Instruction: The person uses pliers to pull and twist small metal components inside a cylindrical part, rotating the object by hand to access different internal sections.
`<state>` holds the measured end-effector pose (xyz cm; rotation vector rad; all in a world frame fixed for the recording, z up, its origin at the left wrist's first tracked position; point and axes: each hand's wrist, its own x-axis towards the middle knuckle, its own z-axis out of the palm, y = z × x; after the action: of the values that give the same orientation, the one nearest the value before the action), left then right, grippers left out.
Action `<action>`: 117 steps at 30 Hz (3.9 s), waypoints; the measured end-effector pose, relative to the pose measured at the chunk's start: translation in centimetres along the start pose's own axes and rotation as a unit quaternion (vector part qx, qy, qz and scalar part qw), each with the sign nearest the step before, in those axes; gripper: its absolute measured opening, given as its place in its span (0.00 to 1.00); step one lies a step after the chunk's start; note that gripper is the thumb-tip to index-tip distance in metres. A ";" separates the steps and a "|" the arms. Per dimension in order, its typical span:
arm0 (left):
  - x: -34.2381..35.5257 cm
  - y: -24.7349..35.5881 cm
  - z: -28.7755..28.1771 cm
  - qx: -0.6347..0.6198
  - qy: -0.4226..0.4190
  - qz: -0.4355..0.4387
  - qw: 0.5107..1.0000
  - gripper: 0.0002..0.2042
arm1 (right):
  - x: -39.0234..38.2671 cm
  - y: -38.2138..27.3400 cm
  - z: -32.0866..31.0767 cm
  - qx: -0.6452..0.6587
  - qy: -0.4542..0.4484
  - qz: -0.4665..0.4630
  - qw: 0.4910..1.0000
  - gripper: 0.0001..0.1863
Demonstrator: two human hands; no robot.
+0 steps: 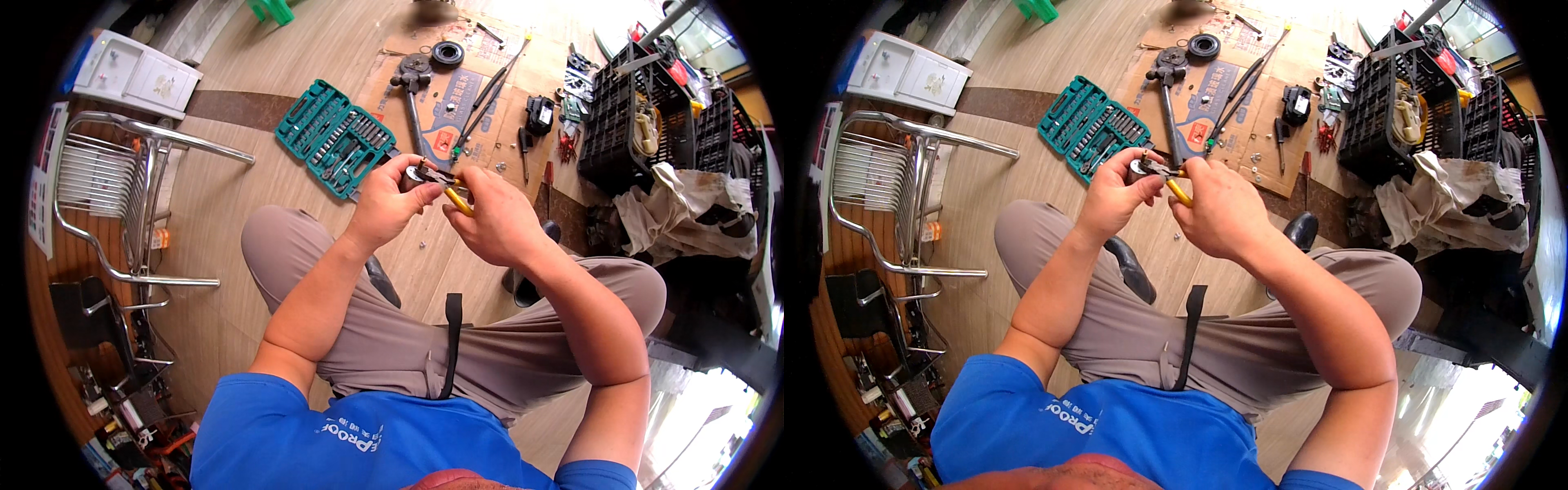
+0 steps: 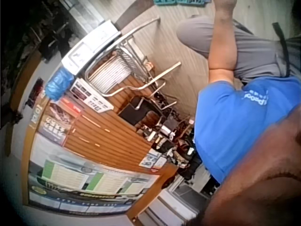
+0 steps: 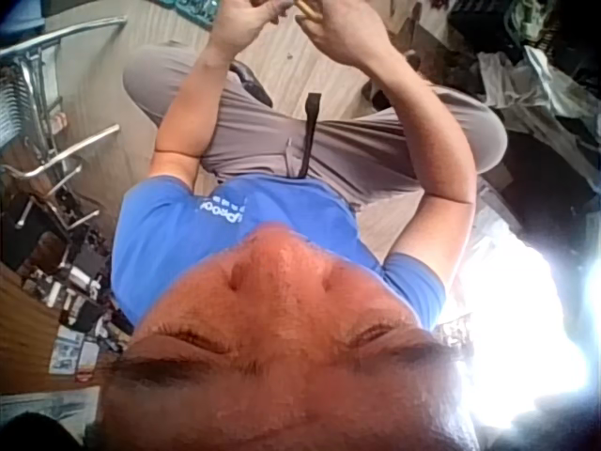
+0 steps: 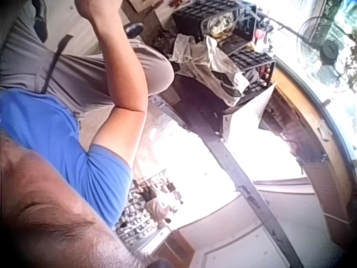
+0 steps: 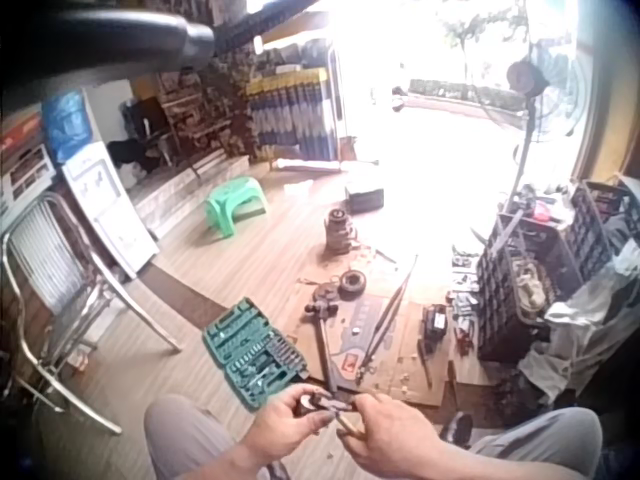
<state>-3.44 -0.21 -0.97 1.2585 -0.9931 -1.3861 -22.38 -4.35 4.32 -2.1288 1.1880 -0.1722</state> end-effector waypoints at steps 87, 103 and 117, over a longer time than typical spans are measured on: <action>0.3 0.6 -2.0 0.021 0.100 0.102 0.990 0.19 | 0.6 1.2 0.8 0.008 0.044 0.015 0.999 0.21; 0.5 0.8 -1.7 -0.029 0.149 0.098 0.984 0.17 | 0.6 1.3 1.1 0.002 0.043 -0.003 0.999 0.22; 0.7 0.3 -2.5 0.076 0.148 0.126 0.978 0.21 | 0.4 0.9 0.9 0.006 -0.007 -0.027 1.000 0.23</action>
<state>-0.91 -0.88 -1.15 1.3526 -1.0228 -0.9124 -22.46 -4.53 3.03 -2.1502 1.1188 -0.1878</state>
